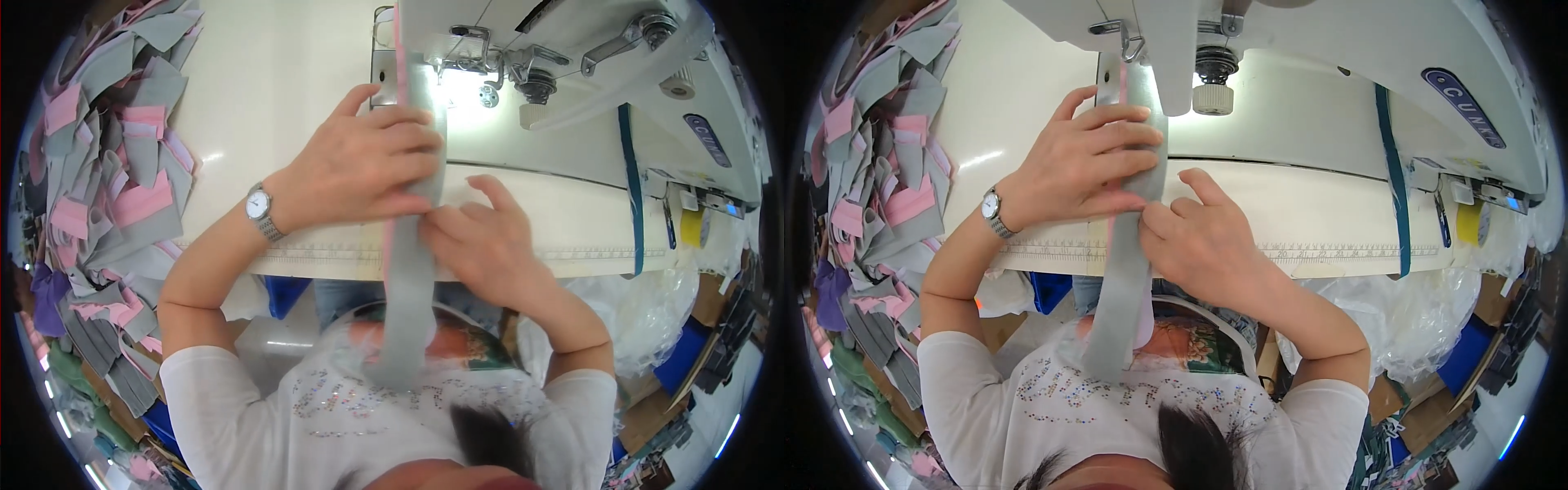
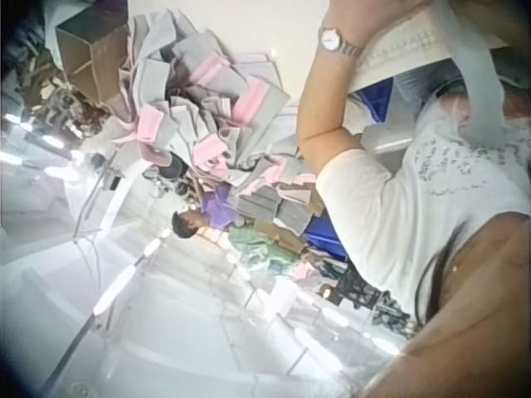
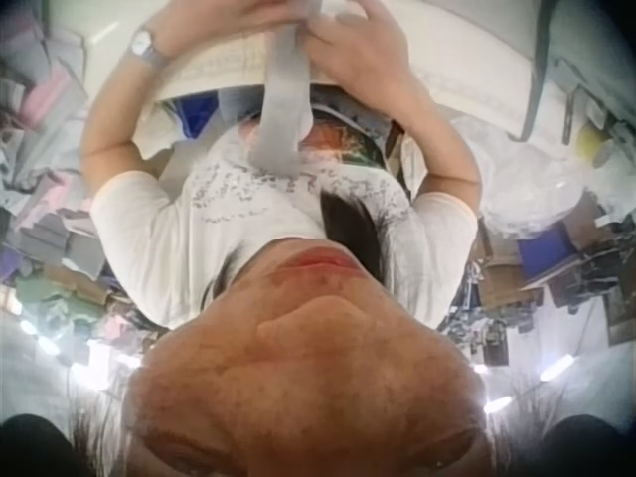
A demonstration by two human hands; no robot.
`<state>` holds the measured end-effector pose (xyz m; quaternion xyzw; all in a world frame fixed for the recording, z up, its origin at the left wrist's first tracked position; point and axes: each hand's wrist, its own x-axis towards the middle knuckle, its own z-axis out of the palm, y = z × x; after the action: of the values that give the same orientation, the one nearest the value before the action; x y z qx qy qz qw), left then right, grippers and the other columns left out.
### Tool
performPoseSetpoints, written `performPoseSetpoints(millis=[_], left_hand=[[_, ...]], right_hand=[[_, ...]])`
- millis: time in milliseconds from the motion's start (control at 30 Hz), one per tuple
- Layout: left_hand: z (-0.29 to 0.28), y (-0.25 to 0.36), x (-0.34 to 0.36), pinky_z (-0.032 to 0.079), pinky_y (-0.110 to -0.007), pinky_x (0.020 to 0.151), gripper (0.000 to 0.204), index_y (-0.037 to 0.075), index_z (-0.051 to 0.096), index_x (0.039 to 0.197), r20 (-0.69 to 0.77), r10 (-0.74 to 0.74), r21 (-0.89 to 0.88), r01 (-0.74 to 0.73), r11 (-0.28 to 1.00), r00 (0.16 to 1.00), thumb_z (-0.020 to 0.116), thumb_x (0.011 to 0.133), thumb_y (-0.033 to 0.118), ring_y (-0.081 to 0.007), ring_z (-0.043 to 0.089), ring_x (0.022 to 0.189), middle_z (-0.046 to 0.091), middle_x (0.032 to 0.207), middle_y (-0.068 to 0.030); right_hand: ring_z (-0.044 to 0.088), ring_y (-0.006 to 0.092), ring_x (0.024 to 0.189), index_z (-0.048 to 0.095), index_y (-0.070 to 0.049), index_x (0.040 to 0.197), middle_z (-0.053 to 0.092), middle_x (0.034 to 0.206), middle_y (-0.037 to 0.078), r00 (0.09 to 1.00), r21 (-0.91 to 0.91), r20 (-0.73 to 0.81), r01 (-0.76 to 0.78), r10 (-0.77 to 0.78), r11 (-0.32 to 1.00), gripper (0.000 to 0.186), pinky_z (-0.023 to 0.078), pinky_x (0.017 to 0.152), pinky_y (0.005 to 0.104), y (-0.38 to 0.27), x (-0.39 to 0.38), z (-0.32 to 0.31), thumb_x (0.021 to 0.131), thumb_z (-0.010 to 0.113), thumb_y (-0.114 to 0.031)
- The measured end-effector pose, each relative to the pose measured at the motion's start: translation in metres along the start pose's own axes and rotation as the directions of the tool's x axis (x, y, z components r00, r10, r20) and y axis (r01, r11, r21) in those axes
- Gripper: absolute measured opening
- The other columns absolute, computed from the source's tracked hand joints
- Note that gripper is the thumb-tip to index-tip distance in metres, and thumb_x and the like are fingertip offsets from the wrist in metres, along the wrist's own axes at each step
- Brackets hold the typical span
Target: Sewing fabric pieces together using an industrial sewing machine in a workshop environment.
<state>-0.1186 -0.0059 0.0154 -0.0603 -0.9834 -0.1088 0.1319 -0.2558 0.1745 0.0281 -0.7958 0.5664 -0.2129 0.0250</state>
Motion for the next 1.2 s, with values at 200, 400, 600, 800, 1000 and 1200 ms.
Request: performPoseSetpoints(millis=[200,400,600,800,1000,1200], left_hand=[[-0.002,-0.007,0.01,0.031,-0.05,0.103,0.031,0.014,0.059,0.097,0.021,-0.089,-0.07,0.09,0.993,0.996,0.069,0.078,0.037,-0.0213,0.048,0.121,0.058,0.117,0.0011],[0.004,-0.018,0.015,0.031,-0.049,0.102,0.029,0.014,0.058,0.099,-0.037,-0.08,-0.022,0.079,0.997,0.996,0.065,0.081,0.036,-0.0219,0.047,0.121,0.056,0.118,0.0002],[0.012,-0.02,0.011,0.031,-0.046,0.103,0.025,0.014,0.058,0.101,-0.066,-0.078,0.009,0.078,0.997,0.995,0.06,0.087,0.035,-0.0213,0.047,0.122,0.055,0.12,-0.0008],[0.016,-0.016,0.002,0.031,-0.046,0.103,0.029,0.013,0.059,0.109,-0.071,-0.136,0.09,0.143,0.986,0.988,0.057,0.09,0.036,-0.0224,0.046,0.126,0.053,0.128,-0.003],[-0.027,0.068,-0.055,0.029,-0.053,0.105,0.057,0.012,0.055,0.121,-0.136,-0.208,-0.23,0.174,0.958,0.969,0.07,0.077,0.045,-0.0281,0.047,0.128,0.051,0.136,-0.008],[0.017,0.145,-0.09,0.021,-0.058,0.109,0.074,0.011,0.048,0.127,-0.122,-0.453,-0.42,0.368,0.83,0.883,0.082,0.065,0.032,-0.0328,0.043,0.133,0.048,0.14,-0.0136]], right_hand=[[0.056,0.0155,0.06,0.062,-0.008,0.072,0.049,0.072,0.003,0.999,-0.08,-0.034,0.022,-0.025,0.997,0.007,0.047,0.091,0.0425,0.014,0.01,0.006,0.066,0.061,-0.011],[0.057,0.0141,0.061,0.062,-0.011,0.074,0.049,0.071,0.001,0.998,-0.096,-0.057,0.009,-0.015,0.995,0.007,0.047,0.092,0.0413,0.03,0.018,0.008,0.067,0.061,-0.011],[0.059,0.0145,0.067,0.063,-0.012,0.08,0.056,0.077,-0.002,0.996,-0.086,-0.087,-0.034,0.027,0.996,0.013,0.046,0.091,0.04,0.03,0.013,0.009,0.068,0.063,-0.012],[0.061,0.0176,0.071,0.069,-0.011,0.09,0.066,0.09,0.001,0.963,-0.005,-0.186,-0.198,0.193,0.98,0.02,0.048,0.079,0.0356,0.01,-0.008,0.01,0.07,0.071,-0.01],[0.06,0.0128,0.061,0.07,0.0,0.097,0.068,0.076,0.007,0.714,0.563,-0.118,-0.524,0.69,0.639,0.013,0.046,0.054,0.0223,-0.073,-0.081,0.013,0.084,0.068,-0.005],[0.057,0.0074,0.063,0.069,0.0,0.106,0.069,0.085,0.003,0.597,0.826,0.557,-0.475,0.578,-0.305,0.026,0.044,0.055,0.0196,-0.068,-0.067,0.045,0.091,0.063,-0.02]])
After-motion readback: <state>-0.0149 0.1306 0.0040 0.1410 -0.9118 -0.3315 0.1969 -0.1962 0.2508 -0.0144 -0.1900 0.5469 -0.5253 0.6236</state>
